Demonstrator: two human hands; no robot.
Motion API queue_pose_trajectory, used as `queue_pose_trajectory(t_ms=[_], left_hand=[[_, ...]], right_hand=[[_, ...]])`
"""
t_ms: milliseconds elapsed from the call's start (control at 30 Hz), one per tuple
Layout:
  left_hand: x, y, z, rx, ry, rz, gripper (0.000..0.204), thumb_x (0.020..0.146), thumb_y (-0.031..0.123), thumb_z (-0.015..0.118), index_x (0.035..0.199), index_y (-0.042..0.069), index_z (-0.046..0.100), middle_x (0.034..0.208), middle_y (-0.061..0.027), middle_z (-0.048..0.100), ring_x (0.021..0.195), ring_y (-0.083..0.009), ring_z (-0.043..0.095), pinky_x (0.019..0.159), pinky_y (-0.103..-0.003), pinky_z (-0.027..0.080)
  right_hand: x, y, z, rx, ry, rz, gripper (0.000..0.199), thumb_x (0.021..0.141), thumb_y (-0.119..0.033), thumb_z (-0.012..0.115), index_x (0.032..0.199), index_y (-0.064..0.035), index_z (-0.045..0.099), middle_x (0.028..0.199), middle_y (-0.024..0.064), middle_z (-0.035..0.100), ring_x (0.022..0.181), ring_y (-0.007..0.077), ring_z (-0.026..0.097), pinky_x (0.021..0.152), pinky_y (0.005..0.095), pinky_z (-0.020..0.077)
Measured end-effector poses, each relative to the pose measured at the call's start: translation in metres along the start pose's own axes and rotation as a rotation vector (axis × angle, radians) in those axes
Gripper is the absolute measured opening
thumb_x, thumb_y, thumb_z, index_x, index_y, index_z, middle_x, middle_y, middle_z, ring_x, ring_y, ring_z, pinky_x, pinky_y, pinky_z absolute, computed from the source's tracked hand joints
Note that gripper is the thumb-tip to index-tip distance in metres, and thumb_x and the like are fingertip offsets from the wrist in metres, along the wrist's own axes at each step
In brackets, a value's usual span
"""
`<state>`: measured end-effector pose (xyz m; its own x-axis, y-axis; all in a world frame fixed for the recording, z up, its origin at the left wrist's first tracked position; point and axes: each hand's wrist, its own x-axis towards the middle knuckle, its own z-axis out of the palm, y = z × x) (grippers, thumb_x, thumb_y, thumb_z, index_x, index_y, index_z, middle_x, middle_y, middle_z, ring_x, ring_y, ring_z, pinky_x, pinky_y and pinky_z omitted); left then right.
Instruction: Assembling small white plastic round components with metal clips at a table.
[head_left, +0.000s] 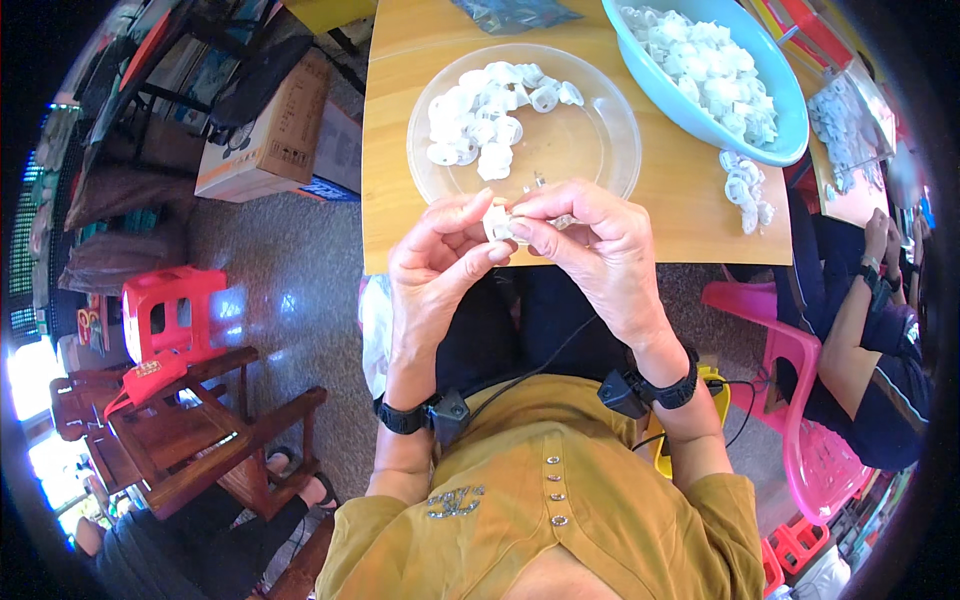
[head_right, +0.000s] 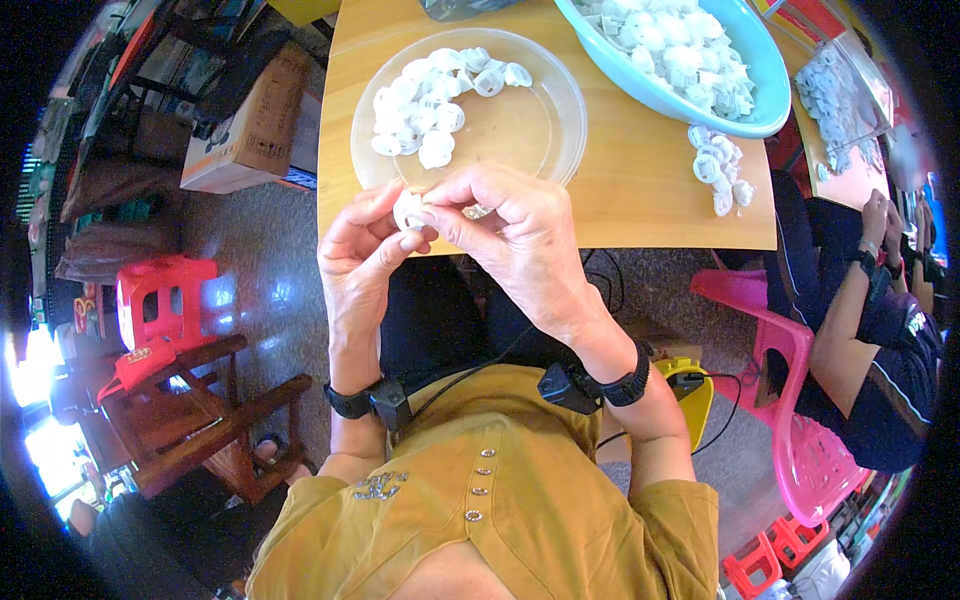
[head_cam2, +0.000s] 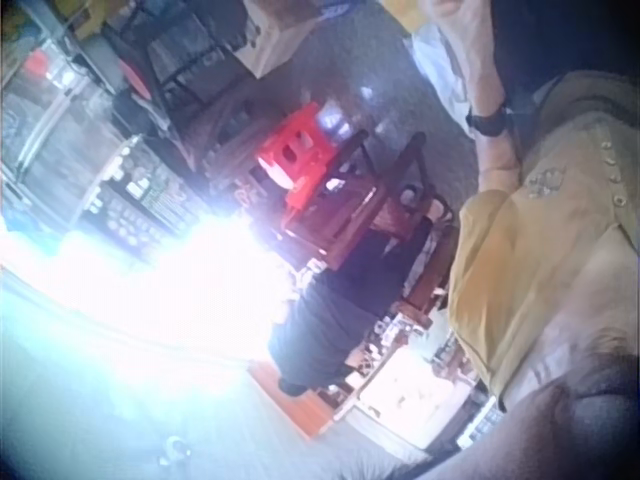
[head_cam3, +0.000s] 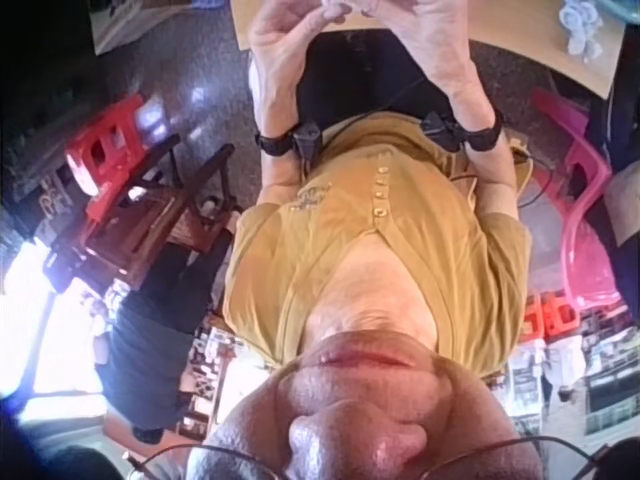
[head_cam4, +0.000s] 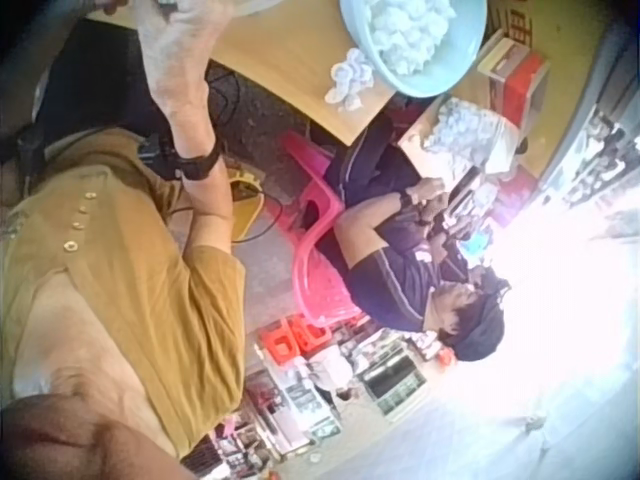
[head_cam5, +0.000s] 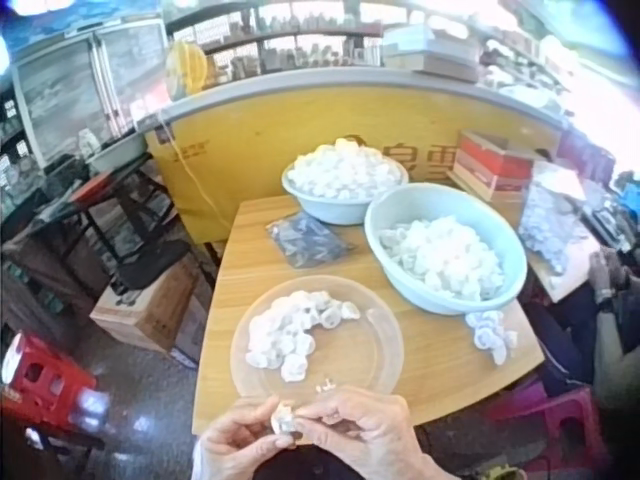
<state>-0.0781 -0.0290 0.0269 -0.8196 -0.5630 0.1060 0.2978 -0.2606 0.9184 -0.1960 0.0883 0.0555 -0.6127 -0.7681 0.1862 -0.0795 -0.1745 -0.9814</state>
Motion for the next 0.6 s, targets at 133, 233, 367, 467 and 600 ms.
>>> queue_pose_trajectory(t_ms=[133,233,367,467,600], left_hand=[[-0.001,0.004,0.001,-0.002,0.033,-0.046,0.040,0.078,-0.006,0.066,0.116,-0.002,0.055,0.108,-0.0139,0.060,0.092,-0.0198,0.063,0.078,-0.029,0.054],[0.003,0.006,0.006,-0.022,0.079,-0.099,0.038,0.076,-0.004,0.069,0.112,-0.003,0.057,0.106,-0.0129,0.059,0.089,-0.0205,0.064,0.073,-0.029,0.055],[0.006,0.002,0.007,0.013,0.012,-0.027,0.037,0.078,-0.008,0.065,0.114,-0.006,0.054,0.115,-0.0141,0.054,0.096,-0.0198,0.062,0.082,-0.030,0.053],[0.008,-0.001,0.012,-0.004,0.000,-0.001,0.037,0.075,-0.009,0.067,0.111,-0.006,0.057,0.116,-0.0126,0.054,0.097,-0.0190,0.061,0.082,-0.029,0.052],[0.004,-0.007,0.010,0.194,0.097,-0.079,0.038,0.071,-0.009,0.072,0.107,-0.006,0.060,0.111,-0.0117,0.056,0.097,-0.0194,0.060,0.080,-0.028,0.052]], right_hand=[[0.000,-0.001,0.001,0.212,0.020,0.199,0.009,0.086,-0.004,0.063,0.093,0.0009,0.062,0.086,0.0055,0.065,0.076,0.0096,0.063,0.066,0.0205,0.0513],[0.002,0.000,-0.007,0.239,-0.001,0.207,0.011,0.086,-0.005,0.063,0.095,0.0002,0.062,0.086,0.0048,0.065,0.076,0.0090,0.062,0.069,0.0209,0.0508],[0.003,0.003,-0.011,0.163,0.015,0.195,0.010,0.086,-0.006,0.063,0.094,0.0004,0.062,0.085,0.0044,0.065,0.076,0.0087,0.062,0.069,0.0213,0.0507],[0.003,-0.004,-0.011,0.139,0.049,0.082,0.007,0.086,-0.005,0.062,0.091,0.0001,0.063,0.085,0.0044,0.065,0.075,0.0085,0.062,0.068,0.0218,0.0509],[0.001,0.000,-0.016,0.065,-0.019,0.065,0.004,0.086,-0.001,0.060,0.089,0.0017,0.061,0.082,0.0052,0.063,0.075,0.0099,0.062,0.068,0.0229,0.0514]])
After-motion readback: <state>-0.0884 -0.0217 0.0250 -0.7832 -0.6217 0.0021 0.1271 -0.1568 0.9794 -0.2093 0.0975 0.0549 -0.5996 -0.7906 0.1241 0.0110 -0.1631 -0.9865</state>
